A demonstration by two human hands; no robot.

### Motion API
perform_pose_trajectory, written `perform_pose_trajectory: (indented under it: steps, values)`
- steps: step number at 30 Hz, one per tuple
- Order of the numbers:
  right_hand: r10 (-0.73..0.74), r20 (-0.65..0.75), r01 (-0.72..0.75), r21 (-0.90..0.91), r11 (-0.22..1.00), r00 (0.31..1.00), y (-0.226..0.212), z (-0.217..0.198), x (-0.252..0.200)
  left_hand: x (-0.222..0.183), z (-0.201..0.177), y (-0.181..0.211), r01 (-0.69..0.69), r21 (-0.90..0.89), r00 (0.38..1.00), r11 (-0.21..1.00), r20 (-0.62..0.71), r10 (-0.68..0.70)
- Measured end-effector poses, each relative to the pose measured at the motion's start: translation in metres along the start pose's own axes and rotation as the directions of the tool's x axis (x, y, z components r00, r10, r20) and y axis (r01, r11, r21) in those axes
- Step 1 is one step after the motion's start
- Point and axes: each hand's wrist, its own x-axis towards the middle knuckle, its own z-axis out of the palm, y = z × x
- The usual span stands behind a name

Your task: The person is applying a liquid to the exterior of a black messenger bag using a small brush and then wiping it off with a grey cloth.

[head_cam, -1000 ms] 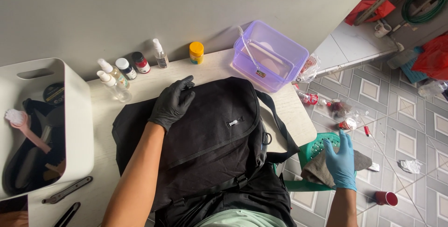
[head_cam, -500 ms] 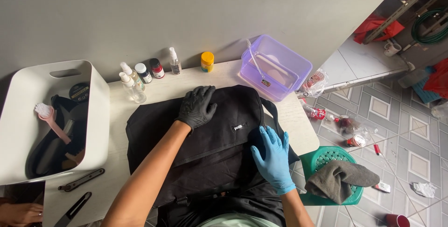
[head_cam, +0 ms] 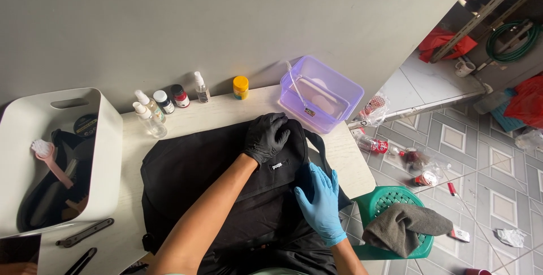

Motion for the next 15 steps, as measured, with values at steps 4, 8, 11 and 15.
perform_pose_trajectory:
  steps: [4, 8, 11, 15]
  values:
    - [0.063, -0.024, -0.06, 0.09, 0.994, 0.998, 0.01, 0.003, 0.007, -0.003, -0.009, 0.005, -0.027, -0.116, 0.995, 0.993, -0.099, 0.015]
    - [0.174, 0.038, -0.176, 0.343, 0.923, 0.984, 0.006, -0.013, 0.04, -0.003, -0.013, 0.011, -0.035, -0.111, 0.993, 0.993, -0.113, 0.023]
    - [0.247, 0.114, -0.271, 0.451, 0.85, 0.962, 0.02, -0.007, 0.062, -0.005, -0.008, 0.006, 0.093, -0.049, 0.995, 0.994, -0.019, -0.094]
    - [0.296, 0.214, -0.363, 0.621, 0.694, 0.931, 0.017, -0.006, 0.078, -0.004, -0.017, 0.012, 0.101, -0.049, 0.995, 0.994, 0.003, -0.101]
